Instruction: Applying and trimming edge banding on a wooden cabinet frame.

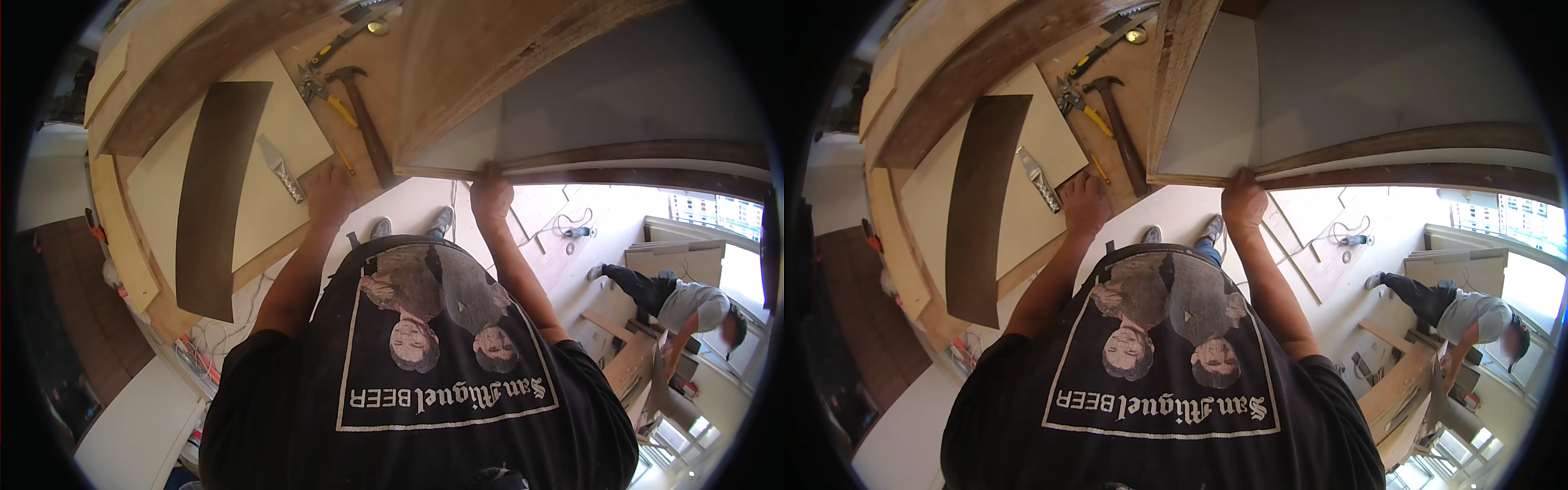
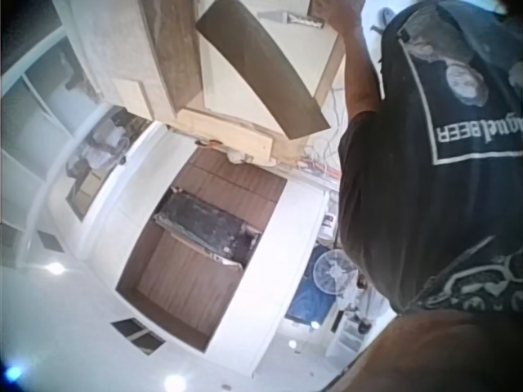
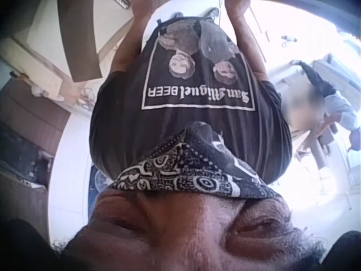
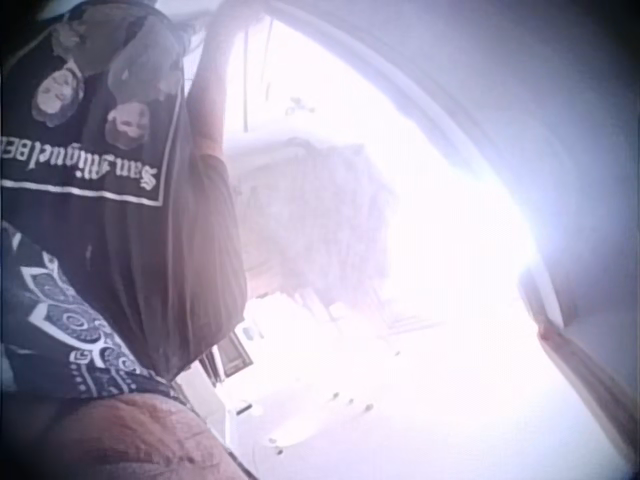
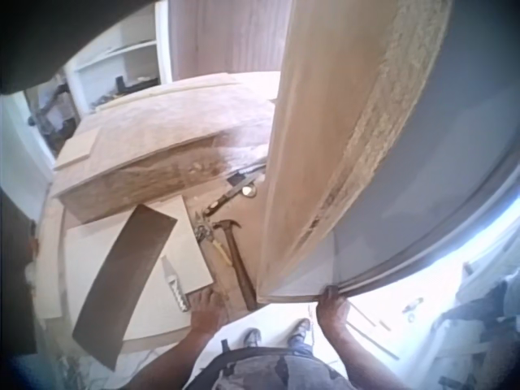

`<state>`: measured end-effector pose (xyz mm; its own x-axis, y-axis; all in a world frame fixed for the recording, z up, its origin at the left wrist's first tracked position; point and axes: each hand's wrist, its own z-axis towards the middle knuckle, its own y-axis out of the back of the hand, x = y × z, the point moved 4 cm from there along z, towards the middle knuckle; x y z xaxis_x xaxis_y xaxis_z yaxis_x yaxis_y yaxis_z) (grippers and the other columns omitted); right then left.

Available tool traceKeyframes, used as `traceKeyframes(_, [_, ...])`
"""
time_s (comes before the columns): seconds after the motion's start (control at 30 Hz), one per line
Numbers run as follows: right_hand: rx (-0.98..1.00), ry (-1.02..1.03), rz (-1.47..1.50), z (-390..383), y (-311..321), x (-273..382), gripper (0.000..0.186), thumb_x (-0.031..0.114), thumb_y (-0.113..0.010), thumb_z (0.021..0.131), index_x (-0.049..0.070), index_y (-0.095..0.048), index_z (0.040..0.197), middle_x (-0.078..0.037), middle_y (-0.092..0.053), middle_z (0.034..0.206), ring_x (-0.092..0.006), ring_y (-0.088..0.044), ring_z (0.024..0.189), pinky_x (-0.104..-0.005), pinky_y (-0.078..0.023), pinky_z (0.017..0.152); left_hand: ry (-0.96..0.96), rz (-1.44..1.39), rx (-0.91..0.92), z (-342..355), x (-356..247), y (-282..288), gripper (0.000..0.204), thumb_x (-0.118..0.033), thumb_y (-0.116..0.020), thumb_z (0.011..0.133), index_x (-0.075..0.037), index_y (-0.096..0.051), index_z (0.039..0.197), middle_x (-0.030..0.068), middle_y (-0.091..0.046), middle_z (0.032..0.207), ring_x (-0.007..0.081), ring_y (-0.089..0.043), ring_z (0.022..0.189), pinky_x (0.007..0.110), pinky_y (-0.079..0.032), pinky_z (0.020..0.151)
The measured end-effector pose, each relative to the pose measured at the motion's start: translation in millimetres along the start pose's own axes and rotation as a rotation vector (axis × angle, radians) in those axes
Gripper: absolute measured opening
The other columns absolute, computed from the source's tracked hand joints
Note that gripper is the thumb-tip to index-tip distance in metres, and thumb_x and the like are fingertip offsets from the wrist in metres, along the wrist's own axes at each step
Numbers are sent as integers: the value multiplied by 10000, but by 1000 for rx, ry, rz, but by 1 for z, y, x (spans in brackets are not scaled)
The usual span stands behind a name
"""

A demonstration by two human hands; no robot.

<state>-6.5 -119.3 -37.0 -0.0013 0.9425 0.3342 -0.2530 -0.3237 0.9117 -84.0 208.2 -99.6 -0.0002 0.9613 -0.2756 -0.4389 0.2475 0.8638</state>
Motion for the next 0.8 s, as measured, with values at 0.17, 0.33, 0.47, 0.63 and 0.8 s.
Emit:
traceKeyframes(0.17, [43, 110, 180, -17, 5, 26, 144, 144, -592, 938, 57, -642, 835, -262, -662, 723, -463, -665, 672, -552, -523, 602, 11, 9, 31, 0, 0, 1, 157, -147, -666, 850, -72, -649, 987, 107, -649, 1109, 340, -597, 1022, 476, -467, 880])
traceKeyframes(0.33, [118, 105, 252, -34, 25, 29, 130, 111, -592, 954, 24, -659, 1022, -232, -711, 856, -454, -684, 751, -527, -543, 646, -13, -5, -22, 0, 0, 2, 167, -153, -672, 857, -58, -646, 991, 122, -648, 1105, 346, -600, 1025, 479, -468, 882])
traceKeyframes(0.47, [-32, 87, 258, -12, 33, 16, 163, 118, -576, 965, 9, -630, 1074, -256, -689, 781, -464, -676, 715, -536, -538, 630, -20, 0, 3, 2, -4, 7, 173, -150, -674, 858, -51, -645, 997, 123, -648, 1102, 347, -601, 1026, 479, -468, 882])
traceKeyframes(0.63, [-54, 31, 82, -5, -4, -4, 122, 146, -571, 963, 34, -618, 976, -257, -668, 719, -470, -666, 673, -556, -530, 601, -28, -6, -11, 3, -3, 4, 164, -147, -666, 859, -58, -645, 995, 120, -647, 1108, 351, -601, 1024, 480, -466, 877])
traceKeyframes(0.8, [-51, 71, 141, -5, -5, 11, 117, 153, -573, 957, 48, -592, 908, -257, -661, 706, -471, -663, 660, -560, -530, 583, 8, 6, 28, 2, -4, 4, 170, -147, -663, 854, -65, -645, 1001, 119, -646, 1114, 350, -597, 1033, 482, -466, 879])
